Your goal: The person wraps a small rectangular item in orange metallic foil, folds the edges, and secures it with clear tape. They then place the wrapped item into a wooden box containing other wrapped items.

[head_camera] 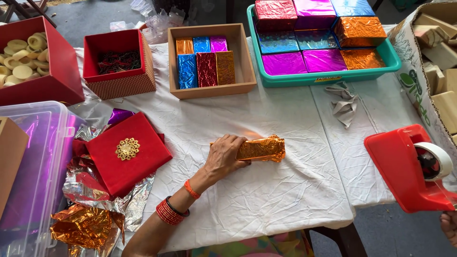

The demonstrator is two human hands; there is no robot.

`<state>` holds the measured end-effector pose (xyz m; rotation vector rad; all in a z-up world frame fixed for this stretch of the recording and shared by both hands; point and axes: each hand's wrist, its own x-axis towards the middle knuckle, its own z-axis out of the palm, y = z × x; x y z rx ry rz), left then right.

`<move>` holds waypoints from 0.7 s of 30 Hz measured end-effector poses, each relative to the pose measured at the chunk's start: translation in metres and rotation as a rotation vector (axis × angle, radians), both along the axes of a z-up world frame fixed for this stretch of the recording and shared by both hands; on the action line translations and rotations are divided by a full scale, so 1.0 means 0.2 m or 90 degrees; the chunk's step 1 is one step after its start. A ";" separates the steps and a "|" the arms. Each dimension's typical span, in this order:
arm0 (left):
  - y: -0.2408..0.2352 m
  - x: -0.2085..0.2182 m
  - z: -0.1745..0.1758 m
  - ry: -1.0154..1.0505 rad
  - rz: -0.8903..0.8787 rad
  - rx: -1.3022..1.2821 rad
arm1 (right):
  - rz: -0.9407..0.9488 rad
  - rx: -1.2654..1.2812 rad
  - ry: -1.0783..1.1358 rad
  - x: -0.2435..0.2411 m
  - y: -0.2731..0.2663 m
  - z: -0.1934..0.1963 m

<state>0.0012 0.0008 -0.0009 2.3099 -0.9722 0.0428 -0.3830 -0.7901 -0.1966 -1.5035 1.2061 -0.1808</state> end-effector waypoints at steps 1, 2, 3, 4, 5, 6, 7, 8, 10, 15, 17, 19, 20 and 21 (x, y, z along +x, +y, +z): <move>0.00 0.00 -0.01 -0.001 0.000 -0.001 | 0.000 -0.001 -0.001 0.00 -0.01 -0.01; 0.00 0.00 -0.01 -0.003 -0.001 -0.004 | -0.011 -0.010 0.021 -0.01 -0.03 -0.01; 0.00 0.00 -0.02 -0.008 -0.002 -0.006 | -0.022 -0.019 0.040 0.00 -0.04 -0.02; 0.00 0.01 -0.02 -0.010 -0.001 -0.007 | -0.021 -0.020 0.038 0.00 -0.05 -0.02; 0.00 0.01 -0.03 -0.003 0.000 -0.007 | -0.016 0.016 0.027 0.00 -0.06 -0.01; -0.01 0.01 -0.04 0.004 0.001 -0.008 | -0.011 0.051 0.016 -0.01 -0.07 -0.01; -0.01 0.01 -0.04 0.003 0.002 -0.008 | -0.010 0.051 0.015 -0.02 -0.08 -0.02; -0.01 0.01 -0.03 0.000 0.001 -0.012 | -0.010 0.111 -0.005 -0.03 -0.08 -0.02; 0.00 0.01 -0.02 -0.003 0.003 -0.015 | -0.008 0.173 -0.023 -0.04 -0.08 -0.05; 0.00 0.01 -0.03 -0.003 -0.002 -0.006 | 0.015 0.228 -0.200 -0.11 -0.07 -0.09; 0.00 0.01 -0.03 -0.006 -0.003 -0.015 | 0.016 0.227 -0.170 -0.08 0.06 0.15; 0.00 0.01 -0.03 -0.009 -0.003 -0.024 | 0.015 0.227 -0.106 0.05 0.31 0.21; 0.00 0.01 -0.03 -0.008 0.001 -0.018 | 0.014 0.228 -0.074 0.06 0.45 0.15; -0.01 0.01 -0.03 -0.007 0.005 -0.012 | 0.013 0.229 -0.042 0.04 0.61 0.07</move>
